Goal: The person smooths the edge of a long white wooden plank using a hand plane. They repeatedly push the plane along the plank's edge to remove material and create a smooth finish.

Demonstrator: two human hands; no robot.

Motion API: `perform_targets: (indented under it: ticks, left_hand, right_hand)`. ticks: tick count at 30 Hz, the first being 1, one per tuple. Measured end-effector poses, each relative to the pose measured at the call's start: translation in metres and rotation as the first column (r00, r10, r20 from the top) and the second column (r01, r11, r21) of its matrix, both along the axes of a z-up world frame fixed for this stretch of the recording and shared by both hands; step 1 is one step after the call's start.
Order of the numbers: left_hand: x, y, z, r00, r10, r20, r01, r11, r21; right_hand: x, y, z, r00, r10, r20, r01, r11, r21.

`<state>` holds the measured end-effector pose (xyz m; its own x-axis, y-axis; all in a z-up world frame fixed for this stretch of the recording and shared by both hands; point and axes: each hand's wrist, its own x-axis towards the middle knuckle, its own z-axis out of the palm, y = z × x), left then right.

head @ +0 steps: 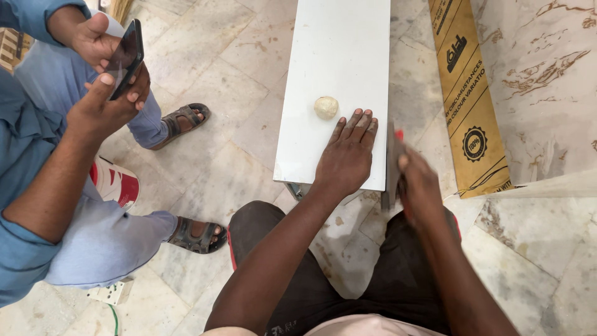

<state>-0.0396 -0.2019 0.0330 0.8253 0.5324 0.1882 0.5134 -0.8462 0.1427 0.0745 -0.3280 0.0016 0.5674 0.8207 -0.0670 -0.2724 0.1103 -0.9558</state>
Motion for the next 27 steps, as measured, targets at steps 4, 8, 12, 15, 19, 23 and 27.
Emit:
perform_targets:
  ticks: [4, 8, 12, 15, 19, 23, 27]
  left_hand:
    - [-0.002, 0.001, -0.005, 1.0, -0.001, 0.015, 0.001, 0.999, 0.032]
    - [0.001, 0.002, -0.005, 1.0, -0.006, 0.011, 0.006, 0.999, 0.043]
    - [-0.001, 0.001, -0.003, 1.0, -0.005, 0.021, 0.004, 0.998, 0.059]
    - [-0.003, 0.002, -0.003, 0.999, -0.016, 0.038, 0.013, 0.998, 0.064]
    - [-0.002, 0.001, -0.005, 0.995, -0.025, 0.094, 0.022, 0.999, 0.034]
    - [-0.004, 0.0, -0.006, 0.996, -0.034, 0.083, 0.027, 0.996, 0.087]
    - [-0.003, -0.001, -0.007, 0.994, -0.041, 0.105, 0.035, 0.997, 0.067]
  right_hand:
    - [-0.03, -0.057, -0.023, 0.994, 0.025, 0.107, -0.017, 0.997, -0.076]
    - [-0.025, -0.047, -0.024, 0.998, -0.058, 0.004, 0.057, 0.973, -0.222]
    - [-0.009, -0.011, -0.011, 0.997, -0.024, -0.073, 0.021, 0.999, -0.041]
    - [-0.014, -0.016, -0.007, 0.994, -0.034, -0.105, 0.025, 0.996, -0.08]
    - [-0.03, -0.044, -0.011, 0.999, -0.04, 0.007, 0.041, 0.99, -0.136]
    - [-0.021, -0.033, -0.014, 0.994, -0.039, 0.106, 0.054, 0.988, -0.144]
    - [0.01, 0.011, -0.015, 0.998, -0.057, 0.036, 0.06, 0.996, -0.068]
